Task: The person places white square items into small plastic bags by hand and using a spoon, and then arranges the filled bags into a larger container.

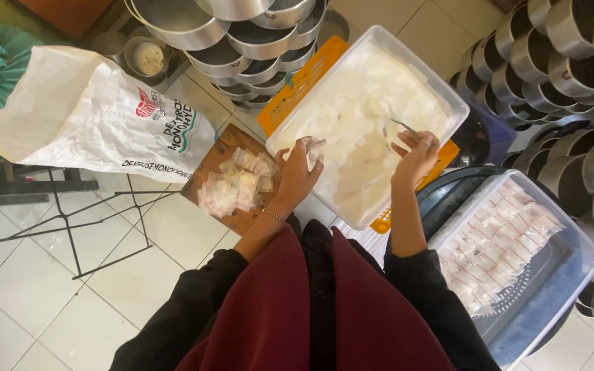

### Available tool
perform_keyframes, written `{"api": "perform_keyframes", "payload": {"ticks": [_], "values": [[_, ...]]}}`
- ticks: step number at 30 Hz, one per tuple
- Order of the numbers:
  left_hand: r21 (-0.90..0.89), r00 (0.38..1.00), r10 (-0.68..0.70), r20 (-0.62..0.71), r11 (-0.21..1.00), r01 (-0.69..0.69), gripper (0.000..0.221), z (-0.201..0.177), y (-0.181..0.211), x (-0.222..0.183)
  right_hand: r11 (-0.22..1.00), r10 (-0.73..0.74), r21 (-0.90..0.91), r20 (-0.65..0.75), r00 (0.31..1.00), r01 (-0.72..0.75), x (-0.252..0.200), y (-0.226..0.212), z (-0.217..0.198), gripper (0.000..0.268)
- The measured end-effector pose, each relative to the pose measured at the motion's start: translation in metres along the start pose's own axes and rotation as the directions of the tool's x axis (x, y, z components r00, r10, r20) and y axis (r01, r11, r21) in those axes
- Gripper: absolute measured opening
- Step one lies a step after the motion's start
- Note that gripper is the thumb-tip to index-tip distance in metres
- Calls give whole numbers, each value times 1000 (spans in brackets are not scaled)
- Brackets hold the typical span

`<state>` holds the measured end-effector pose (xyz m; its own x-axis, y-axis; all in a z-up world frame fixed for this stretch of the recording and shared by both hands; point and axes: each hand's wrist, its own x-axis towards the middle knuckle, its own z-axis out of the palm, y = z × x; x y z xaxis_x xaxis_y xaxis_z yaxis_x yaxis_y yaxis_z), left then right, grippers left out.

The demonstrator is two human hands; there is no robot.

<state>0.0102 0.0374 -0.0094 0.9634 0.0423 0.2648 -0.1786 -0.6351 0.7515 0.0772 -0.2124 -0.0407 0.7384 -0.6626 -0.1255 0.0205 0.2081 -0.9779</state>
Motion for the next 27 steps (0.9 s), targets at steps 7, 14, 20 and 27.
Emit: {"api": "perform_keyframes", "payload": {"ticks": [7,14,20,27], "values": [[-18,999,-26,44,999,27,35,2,12,6,1000,6,5,46,999,-6,-11,-20,-22,27],[-18,979,-20,202,1000,24,46,21,3,7,1000,5,8,111,994,-6,-21,-46,-37,28],[-2,975,-14,224,1000,15,53,31,2,8,1000,2,-5,169,986,-2,-34,-66,-44,28],[8,981,22,192,1000,-24,49,29,12,8,987,-78,-115,293,953,116,-59,-101,-39,30]]}}
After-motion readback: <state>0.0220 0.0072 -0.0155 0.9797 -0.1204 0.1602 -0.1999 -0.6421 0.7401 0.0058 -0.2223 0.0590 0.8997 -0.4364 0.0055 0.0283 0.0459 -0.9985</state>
